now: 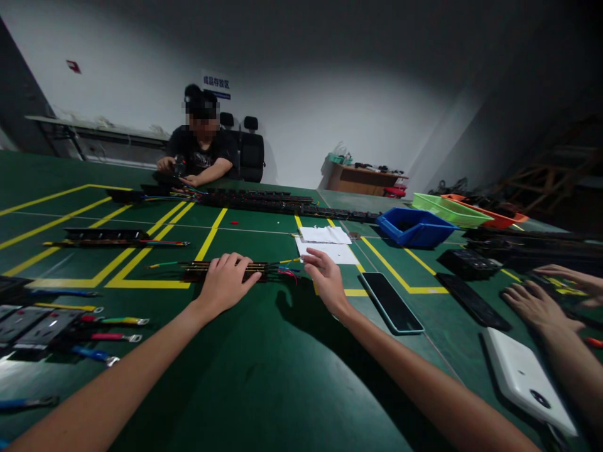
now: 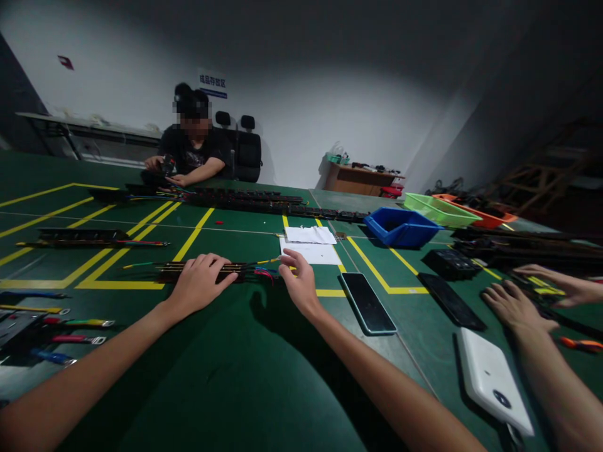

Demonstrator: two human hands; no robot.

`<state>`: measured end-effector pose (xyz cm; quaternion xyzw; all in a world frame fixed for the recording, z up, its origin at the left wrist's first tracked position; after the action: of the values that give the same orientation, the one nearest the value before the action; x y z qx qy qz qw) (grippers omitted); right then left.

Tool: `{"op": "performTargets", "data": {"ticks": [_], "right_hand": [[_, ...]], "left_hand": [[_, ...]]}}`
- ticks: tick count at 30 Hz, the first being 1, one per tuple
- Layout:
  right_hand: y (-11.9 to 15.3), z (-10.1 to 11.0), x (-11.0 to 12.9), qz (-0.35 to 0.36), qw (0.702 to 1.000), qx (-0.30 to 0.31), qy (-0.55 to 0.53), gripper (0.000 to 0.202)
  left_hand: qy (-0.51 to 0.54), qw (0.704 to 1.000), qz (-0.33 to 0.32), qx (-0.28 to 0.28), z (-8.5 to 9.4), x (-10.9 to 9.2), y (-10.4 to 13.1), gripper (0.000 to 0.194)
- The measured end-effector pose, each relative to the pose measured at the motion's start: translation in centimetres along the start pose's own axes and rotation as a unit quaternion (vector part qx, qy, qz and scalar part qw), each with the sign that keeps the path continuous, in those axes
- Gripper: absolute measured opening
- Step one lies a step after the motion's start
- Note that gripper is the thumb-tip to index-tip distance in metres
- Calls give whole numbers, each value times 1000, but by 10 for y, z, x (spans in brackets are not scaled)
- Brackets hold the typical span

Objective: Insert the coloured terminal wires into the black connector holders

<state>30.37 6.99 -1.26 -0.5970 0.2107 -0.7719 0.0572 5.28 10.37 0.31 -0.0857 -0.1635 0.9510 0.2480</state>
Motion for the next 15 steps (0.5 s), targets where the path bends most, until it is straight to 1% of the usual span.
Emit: {"op": "performTargets", "data": {"ticks": [3,5,7,10,13,15], "right_hand": [[5,-1,11,83,995,25,43,44],[7,1,11,107,989,18,102,40],[8,4,6,116,976,11,186,33],[7,5,-1,123,947,35,293,26],[6,3,-5,114,926,76,351,24],[5,1,-6,105,921,92,363,25]], "left_hand": [[-3,1000,4,1,0,0,0,46],[0,1000,2,0,0,0,0,46],[9,1000,2,0,-1,0,0,46],[16,1000,8,3,-1,0,0,47],[14,1000,8,5,0,0,-1,49],[13,1000,7,5,1,0,-1,49]]}}
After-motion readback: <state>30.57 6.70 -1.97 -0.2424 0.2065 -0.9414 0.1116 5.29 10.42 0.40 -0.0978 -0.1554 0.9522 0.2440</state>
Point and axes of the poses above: each hand's wrist, its own y-axis away from the middle knuckle, its own z-axis out of the back of the hand, x = y × z, the point moved 2 cm from there along -y, towards the middle knuckle, and after that the axes turned 1 degree about x, right-handed, at the moved point
